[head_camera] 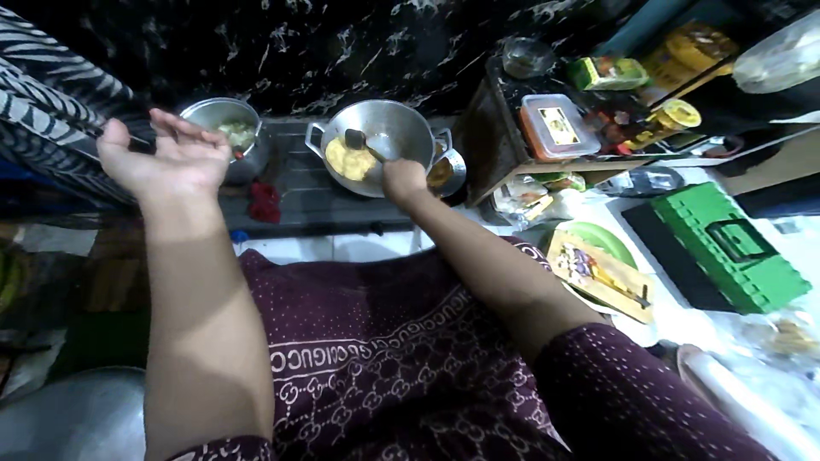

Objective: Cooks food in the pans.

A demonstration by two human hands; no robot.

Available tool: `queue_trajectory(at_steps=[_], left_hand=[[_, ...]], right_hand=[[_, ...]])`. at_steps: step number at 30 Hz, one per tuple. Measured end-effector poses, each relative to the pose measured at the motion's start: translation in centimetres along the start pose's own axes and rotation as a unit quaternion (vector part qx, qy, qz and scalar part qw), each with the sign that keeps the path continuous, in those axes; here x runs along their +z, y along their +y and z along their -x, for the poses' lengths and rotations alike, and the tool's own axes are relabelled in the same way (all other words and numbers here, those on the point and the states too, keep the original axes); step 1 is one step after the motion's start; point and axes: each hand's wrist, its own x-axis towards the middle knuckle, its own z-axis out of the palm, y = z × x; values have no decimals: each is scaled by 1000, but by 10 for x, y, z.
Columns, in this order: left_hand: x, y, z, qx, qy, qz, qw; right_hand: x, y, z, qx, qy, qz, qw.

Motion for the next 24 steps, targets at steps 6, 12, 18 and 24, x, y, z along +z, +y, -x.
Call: queue_trajectory(at_steps=[6, 12, 18, 24], left_hand=[[-6, 9, -2, 13, 7, 6, 1000], [-5, 5, 1, 16, 7, -1, 1000], [-2, 0, -9, -20, -8, 23, 1000], [2, -1, -17, -14, 4, 27, 1000]], right_hand=[[-33, 13, 3, 80, -47, -62, 994], [-32, 40, -7, 116, -42, -10, 992], [-48, 58, -11, 181, 13, -15, 983], [1, 98, -67, 153, -43, -127, 979]])
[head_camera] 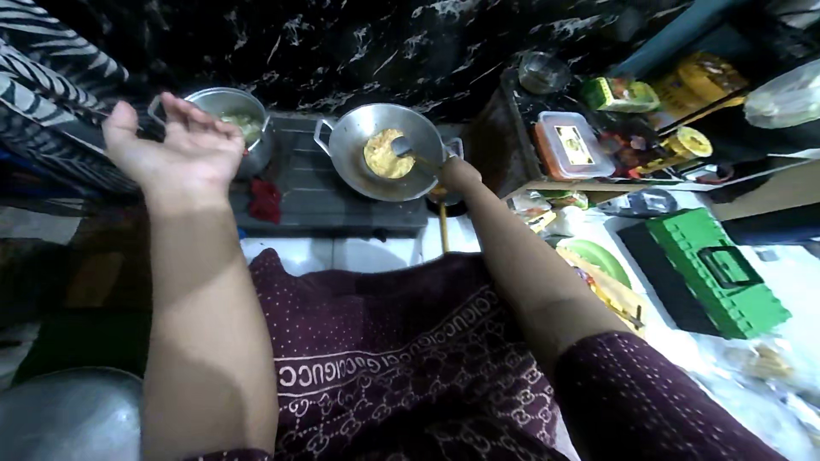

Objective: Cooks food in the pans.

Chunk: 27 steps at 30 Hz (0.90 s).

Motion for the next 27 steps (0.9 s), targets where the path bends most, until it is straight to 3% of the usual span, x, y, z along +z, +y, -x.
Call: queue_trajectory(at_steps=[11, 18, 22, 27], left_hand=[[-2, 4, -5, 5, -2, 7, 1000], [-1, 7, -6, 12, 12, 5, 1000], [-1, 8, -7, 13, 16, 16, 1000], [3, 2, -4, 9, 21, 23, 999]], right_hand=[[18, -47, 25, -43, -38, 54, 997], [-5, -30, 22, -8, 63, 72, 995], [3, -12, 5, 5, 30, 64, 997], [25, 15, -39, -46, -10, -55, 997]])
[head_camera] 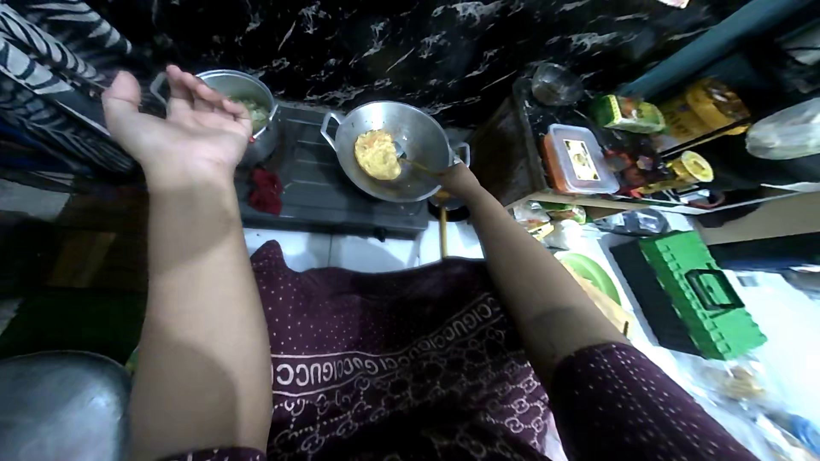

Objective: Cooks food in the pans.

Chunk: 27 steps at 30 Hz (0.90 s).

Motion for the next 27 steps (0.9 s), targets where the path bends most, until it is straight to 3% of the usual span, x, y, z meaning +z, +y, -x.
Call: queue_trajectory(at_steps=[7, 11, 17, 27], left_hand=[[1, 0, 1, 0, -10, -17, 1000], [2, -5, 3, 0, -13, -21, 1000], [8, -11, 10, -14, -7, -16, 1000], [10, -22, 13, -27, -5, -20, 999]], right_hand=[[2, 4, 6, 24, 16, -103, 994], [-6, 0, 22, -4, 27, -117, 993], [-1, -20, 66, -37, -13, -1, 999], [-1, -16, 54, 16, -13, 47, 999]])
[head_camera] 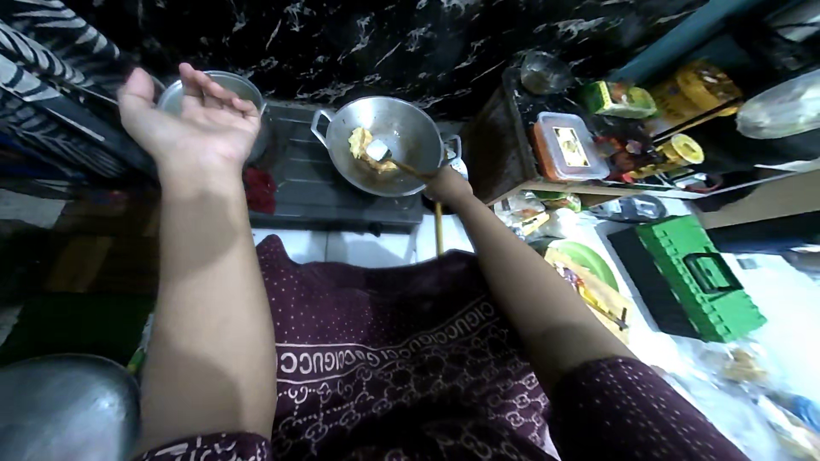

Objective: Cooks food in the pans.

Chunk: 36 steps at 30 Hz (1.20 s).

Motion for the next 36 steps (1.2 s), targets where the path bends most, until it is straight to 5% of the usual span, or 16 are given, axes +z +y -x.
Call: queue_trajectory(at_steps=[7, 18, 26, 36], left_hand=[[0, 0, 0, 11, 2, -14, 1000], [-1, -4, -1, 5, -2, -17, 1000], [-6, 4, -1, 10, -10, -19, 1000], [-3, 1, 5, 12, 5, -20, 1000]], right_hand=[[-25, 5, 0, 17, 47, -69, 996], [0, -30, 6, -5, -34, 67, 997], [-19, -9, -10, -51, 2, -27, 998], [-20, -17, 5, -27, -41, 113, 992]])
